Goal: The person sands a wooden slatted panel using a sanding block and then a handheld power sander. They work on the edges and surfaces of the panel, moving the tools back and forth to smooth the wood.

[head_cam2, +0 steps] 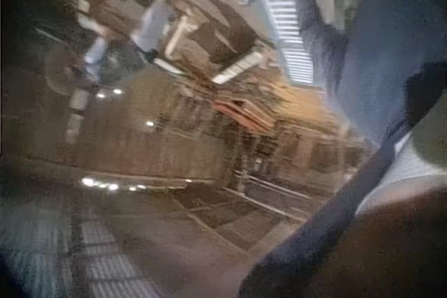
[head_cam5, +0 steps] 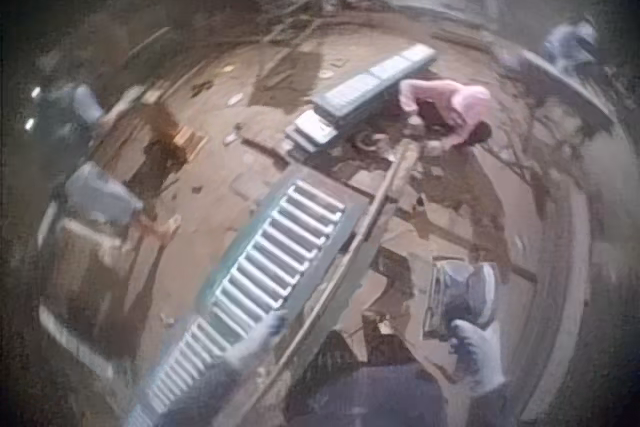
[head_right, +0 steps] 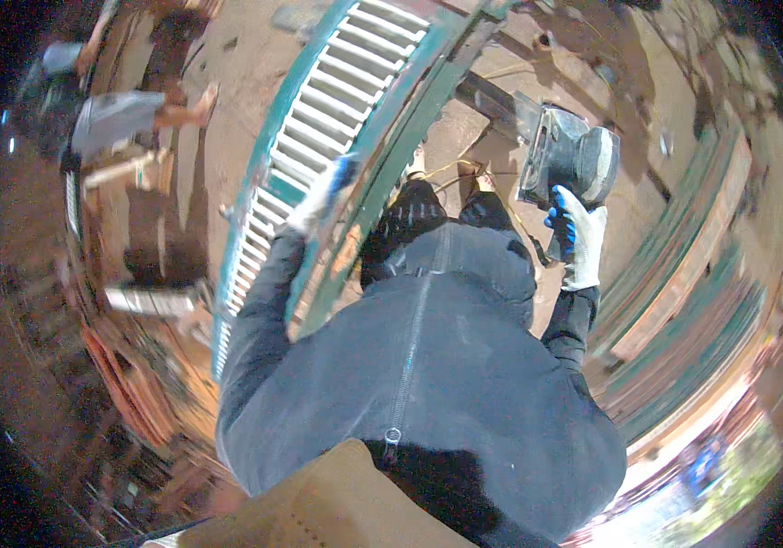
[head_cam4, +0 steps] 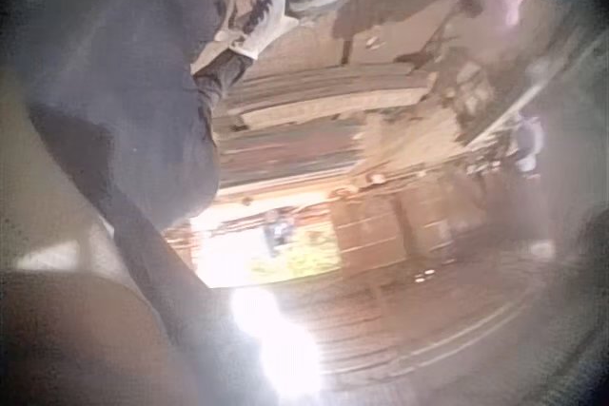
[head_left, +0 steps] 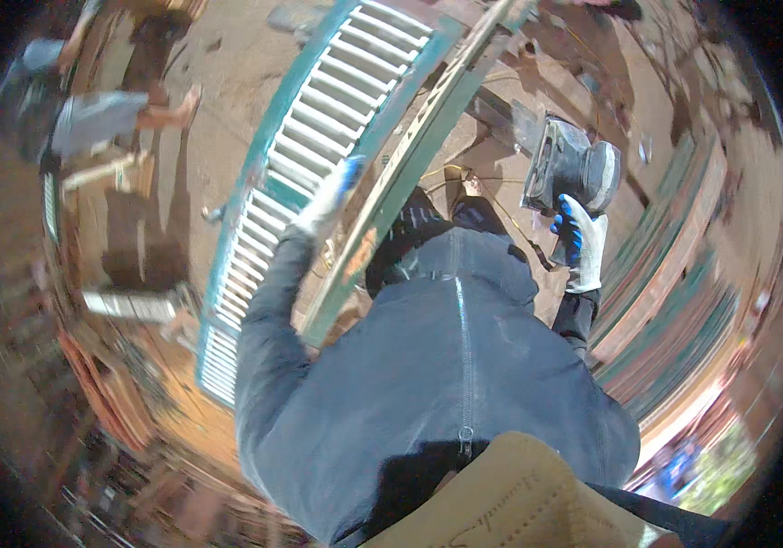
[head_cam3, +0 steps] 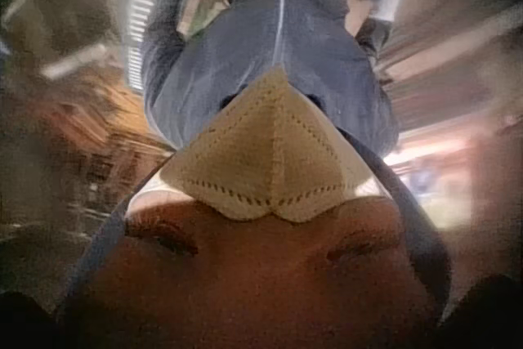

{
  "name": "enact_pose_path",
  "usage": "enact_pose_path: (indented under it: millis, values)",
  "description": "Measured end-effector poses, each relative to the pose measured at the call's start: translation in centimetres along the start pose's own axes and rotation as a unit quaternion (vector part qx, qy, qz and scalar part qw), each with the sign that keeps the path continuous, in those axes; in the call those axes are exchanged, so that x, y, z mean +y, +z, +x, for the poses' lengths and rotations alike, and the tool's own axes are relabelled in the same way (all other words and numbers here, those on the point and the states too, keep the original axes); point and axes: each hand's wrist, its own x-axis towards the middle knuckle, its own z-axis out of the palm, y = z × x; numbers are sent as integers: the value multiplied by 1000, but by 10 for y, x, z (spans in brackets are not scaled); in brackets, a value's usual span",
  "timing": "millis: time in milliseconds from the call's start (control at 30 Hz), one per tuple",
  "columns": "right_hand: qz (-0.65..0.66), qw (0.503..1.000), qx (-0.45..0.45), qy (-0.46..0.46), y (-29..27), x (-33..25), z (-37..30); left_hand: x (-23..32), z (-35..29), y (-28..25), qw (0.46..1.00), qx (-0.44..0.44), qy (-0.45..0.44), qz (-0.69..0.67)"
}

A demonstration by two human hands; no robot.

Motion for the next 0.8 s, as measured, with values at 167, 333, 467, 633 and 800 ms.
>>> enact_pose_path:
  millis: [167,333,467,633,800]
  values:
    - [73,993,86,23,-3,19,-44,-87,121,34,978,36,-206,20]
    - [107,986,122,41,-28,37,-63,-97,154,44,952,96,-256,137]
    - [104,978,156,96,-55,56,-68,-115,158,52,957,30,-279,-74]
    - [103,983,133,72,-81,59,-64,-134,167,43,969,28,-242,-45]
    - [97,980,161,68,-129,40,-59,-129,134,117,967,10,-253,-21]
